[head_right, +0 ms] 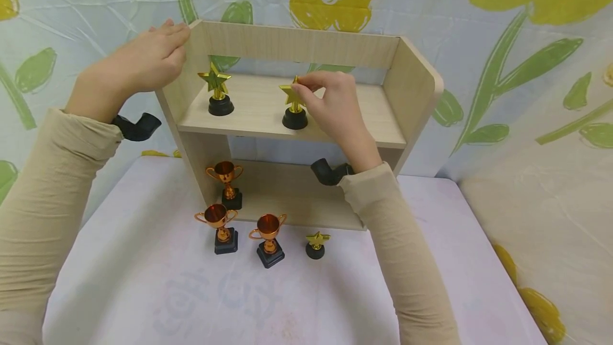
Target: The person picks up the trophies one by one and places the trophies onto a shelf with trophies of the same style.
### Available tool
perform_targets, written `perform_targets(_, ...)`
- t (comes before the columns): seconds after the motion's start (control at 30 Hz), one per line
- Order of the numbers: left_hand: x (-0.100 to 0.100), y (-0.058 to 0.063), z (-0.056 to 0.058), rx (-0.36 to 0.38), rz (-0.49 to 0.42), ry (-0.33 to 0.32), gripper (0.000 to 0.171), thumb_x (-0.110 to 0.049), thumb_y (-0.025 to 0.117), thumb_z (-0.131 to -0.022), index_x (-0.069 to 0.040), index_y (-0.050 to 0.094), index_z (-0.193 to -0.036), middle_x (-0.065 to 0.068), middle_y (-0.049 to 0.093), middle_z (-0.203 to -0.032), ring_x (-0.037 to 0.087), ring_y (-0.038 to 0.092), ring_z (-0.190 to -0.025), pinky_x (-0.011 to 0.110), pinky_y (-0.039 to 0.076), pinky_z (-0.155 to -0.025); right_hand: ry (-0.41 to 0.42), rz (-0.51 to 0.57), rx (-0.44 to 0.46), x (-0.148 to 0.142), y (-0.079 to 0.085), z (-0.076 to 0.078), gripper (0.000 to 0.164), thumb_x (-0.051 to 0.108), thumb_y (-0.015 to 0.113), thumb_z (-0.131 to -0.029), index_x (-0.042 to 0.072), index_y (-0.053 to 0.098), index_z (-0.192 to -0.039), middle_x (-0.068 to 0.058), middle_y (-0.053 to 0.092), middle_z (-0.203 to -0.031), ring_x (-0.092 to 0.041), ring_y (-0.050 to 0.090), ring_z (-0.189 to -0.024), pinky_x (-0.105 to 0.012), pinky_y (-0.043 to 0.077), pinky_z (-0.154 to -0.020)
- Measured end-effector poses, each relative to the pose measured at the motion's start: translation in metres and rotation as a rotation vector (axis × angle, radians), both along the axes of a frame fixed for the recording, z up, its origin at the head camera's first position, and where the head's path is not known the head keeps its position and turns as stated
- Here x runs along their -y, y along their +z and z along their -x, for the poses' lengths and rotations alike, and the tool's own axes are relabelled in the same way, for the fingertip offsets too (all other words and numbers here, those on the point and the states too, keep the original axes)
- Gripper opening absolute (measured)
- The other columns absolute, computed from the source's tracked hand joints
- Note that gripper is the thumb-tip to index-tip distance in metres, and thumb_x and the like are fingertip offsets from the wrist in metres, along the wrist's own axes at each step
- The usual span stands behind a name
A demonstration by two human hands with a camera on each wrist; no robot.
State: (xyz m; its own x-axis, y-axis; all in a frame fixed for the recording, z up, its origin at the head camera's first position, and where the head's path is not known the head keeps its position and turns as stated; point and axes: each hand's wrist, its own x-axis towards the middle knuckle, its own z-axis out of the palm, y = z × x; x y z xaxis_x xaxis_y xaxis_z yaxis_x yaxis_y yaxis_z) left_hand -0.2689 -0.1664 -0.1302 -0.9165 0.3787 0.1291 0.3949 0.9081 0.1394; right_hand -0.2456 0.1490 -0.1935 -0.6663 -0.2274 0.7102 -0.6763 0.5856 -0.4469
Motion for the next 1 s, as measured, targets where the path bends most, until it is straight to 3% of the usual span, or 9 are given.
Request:
perform_targets(0.67,-0.001,0.000,-0.001,0.004,-0.001,0.006,0.060,-0.018,0.006,-0.101,0.006,0.005,-0.156,0.024,0.000,-0.163,0.039,-0.009,-0.149,0.047,-0.005,-0.123,-0.024,0.005,0.031,0.002,0.000,0.010,0.016,0.012,0.071,-0.092,-0.001,0.079,-0.097,-0.012,0.075,-0.089,-0.017,0.067,-0.081,-0.020,0.047,-0.075)
perform_targets(1.0,0.000,0.001,0.001,0.002,-0.005,-0.004,0.060,-0.017,0.007,-0.101,0.007,0.006,-0.156,0.024,0.001,-0.163,0.040,-0.008,-0.149,0.048,-0.004,-0.123,-0.025,-0.014,0.046,0.002,0.002,0.012,0.017,0.012,0.069,-0.093,-0.001,0.078,-0.100,-0.013,0.075,-0.092,-0.020,0.067,-0.084,-0.031,0.051,-0.083)
